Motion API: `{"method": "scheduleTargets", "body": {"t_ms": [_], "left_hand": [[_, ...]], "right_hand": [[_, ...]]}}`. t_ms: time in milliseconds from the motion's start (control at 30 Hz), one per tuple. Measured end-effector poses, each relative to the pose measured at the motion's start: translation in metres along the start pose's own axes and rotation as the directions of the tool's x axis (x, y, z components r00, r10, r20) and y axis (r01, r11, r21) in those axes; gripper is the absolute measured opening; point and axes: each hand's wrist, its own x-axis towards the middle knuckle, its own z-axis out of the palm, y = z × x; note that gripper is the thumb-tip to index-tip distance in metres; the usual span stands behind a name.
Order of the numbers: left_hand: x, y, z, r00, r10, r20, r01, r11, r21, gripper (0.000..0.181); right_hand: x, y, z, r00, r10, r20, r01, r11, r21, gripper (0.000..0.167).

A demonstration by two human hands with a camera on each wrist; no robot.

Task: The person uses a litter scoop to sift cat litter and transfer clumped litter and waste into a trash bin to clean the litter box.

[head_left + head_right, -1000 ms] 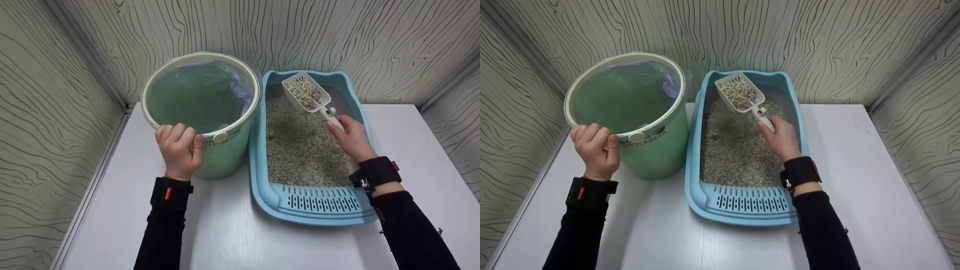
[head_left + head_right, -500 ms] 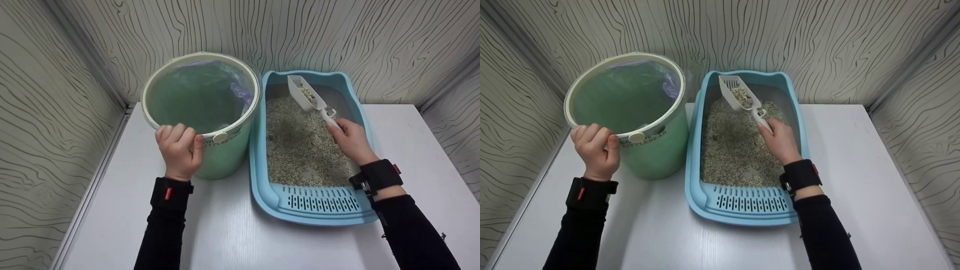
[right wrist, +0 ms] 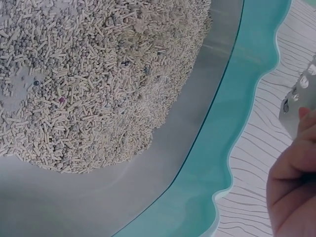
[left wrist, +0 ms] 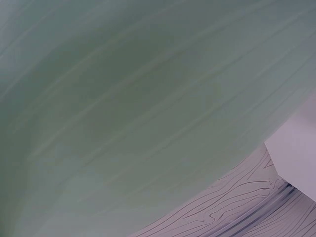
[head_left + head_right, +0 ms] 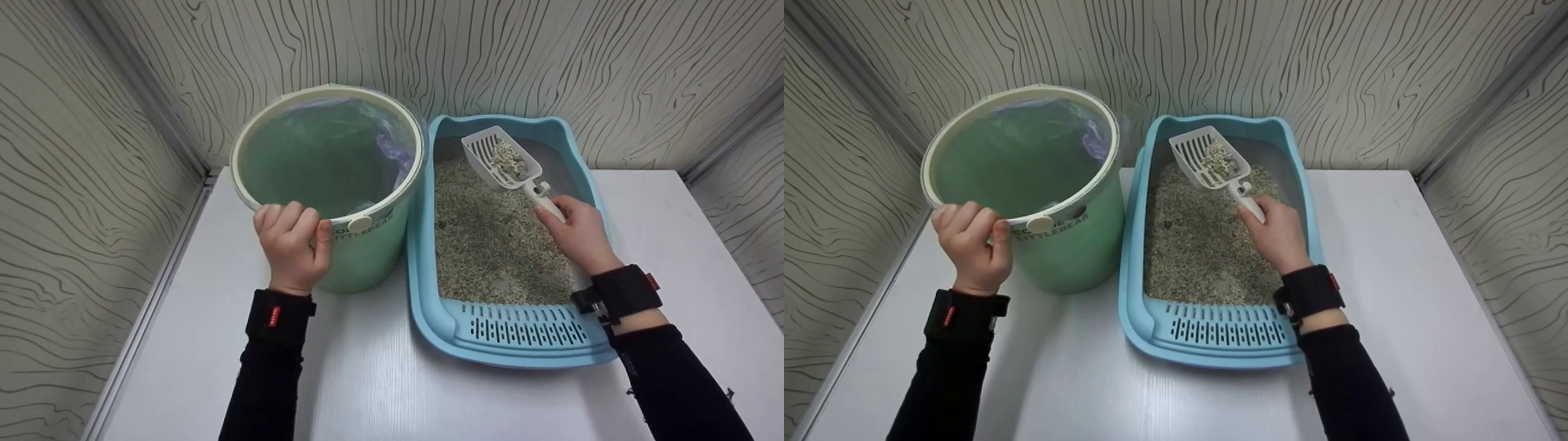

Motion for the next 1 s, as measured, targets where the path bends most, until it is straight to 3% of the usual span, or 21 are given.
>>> {"method": "scheduleTargets", "body": {"t_ms": [333,633,1000], "left_hand": [[0.000,-0.001,0.000,1.000,-0.003,0.012,0.003,1.000,0.005,0.056],[-0.001,0.000,0.000,1.000,-0.012,0.015,0.012,1.000,0.001,0.057],[0.000,0.000,-0.001,1.000,-0.006,0.015,0.006,1.000,0.001,0.057]], "right_hand": [[-0.015,-0.020,0.003,0.989,0.085,-0.123,-0.093,0.994,-0.059,0.029],[-0.023,-0.029,0.008,0.984,0.145,-0.106,-0.148,0.989,-0.020,0.030],[-0.027,-0.029,0.012,0.972,0.178,-0.151,-0.182,0.983,-0.017,0.029]]}}
